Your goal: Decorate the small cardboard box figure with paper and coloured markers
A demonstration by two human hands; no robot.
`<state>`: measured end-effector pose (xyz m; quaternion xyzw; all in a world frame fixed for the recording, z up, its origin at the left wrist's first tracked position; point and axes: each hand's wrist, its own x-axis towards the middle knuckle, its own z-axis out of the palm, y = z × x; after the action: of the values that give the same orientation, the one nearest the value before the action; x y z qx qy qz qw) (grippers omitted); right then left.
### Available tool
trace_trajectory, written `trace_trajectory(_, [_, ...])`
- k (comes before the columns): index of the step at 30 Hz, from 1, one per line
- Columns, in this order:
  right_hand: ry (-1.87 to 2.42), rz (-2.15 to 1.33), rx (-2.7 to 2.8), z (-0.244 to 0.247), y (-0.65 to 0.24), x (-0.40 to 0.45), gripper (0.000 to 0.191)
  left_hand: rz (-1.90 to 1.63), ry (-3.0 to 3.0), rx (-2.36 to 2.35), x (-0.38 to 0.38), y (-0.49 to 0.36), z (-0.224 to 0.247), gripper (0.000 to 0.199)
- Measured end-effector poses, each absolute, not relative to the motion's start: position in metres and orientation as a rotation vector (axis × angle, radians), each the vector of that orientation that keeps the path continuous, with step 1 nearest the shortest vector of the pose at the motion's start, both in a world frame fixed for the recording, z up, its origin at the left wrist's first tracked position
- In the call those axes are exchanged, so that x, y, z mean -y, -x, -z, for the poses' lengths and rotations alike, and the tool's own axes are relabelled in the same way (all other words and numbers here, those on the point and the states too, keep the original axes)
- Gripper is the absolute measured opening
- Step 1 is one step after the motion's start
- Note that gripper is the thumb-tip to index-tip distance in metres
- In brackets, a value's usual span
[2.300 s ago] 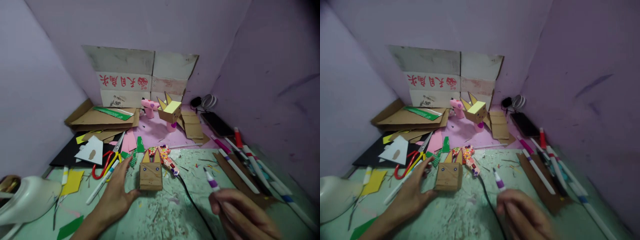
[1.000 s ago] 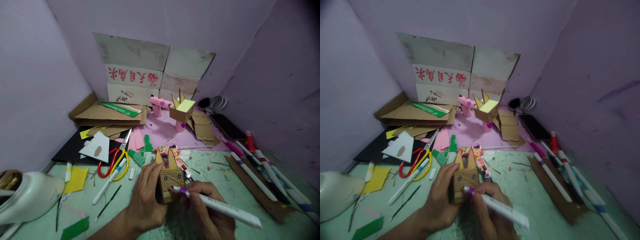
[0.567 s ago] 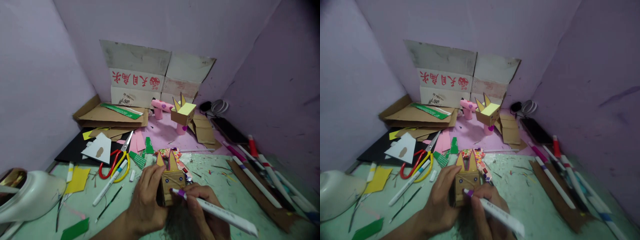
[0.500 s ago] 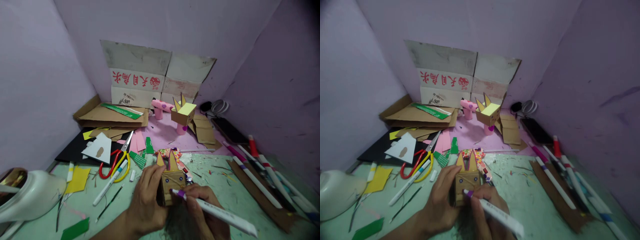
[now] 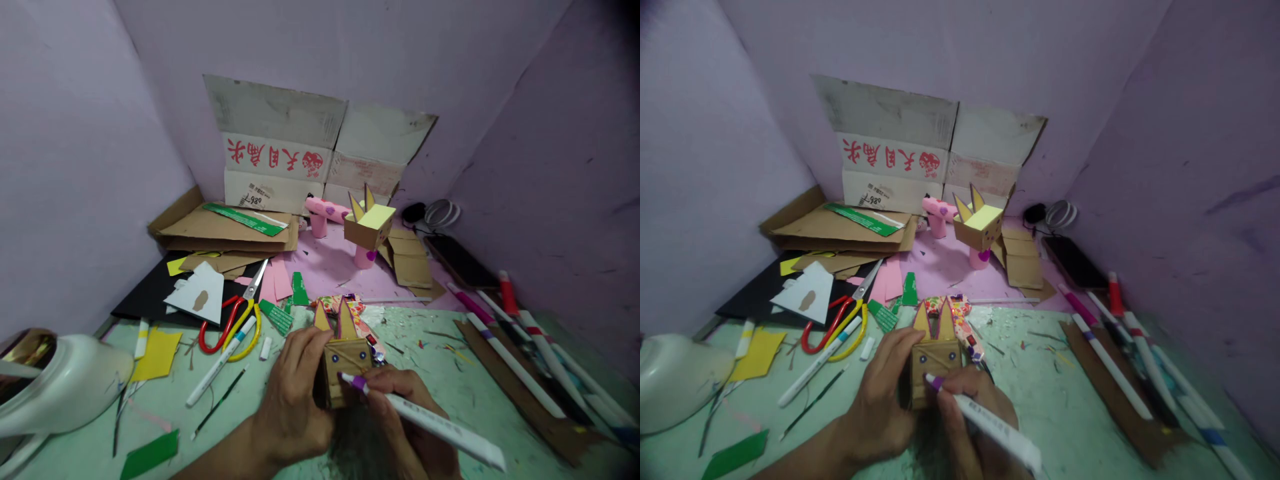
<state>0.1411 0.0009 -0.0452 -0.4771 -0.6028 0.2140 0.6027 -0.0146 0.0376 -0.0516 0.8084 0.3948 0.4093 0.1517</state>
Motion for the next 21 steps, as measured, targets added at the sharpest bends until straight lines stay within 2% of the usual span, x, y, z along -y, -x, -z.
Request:
trace_trajectory(11, [1.166,-0.519,1.382,0.045,-0.1435,-0.0007,0.018,-1.188,-2.322,-1.127,-0.0376,0.0142,0.0501,0.073])
trace_trajectory(21, [1.176,-0.534,1.351,0.0485,-0.1407,-0.0017,0.027,-1.184,-2.353,-1.14,-0.038,0.014,0.0528,0.079])
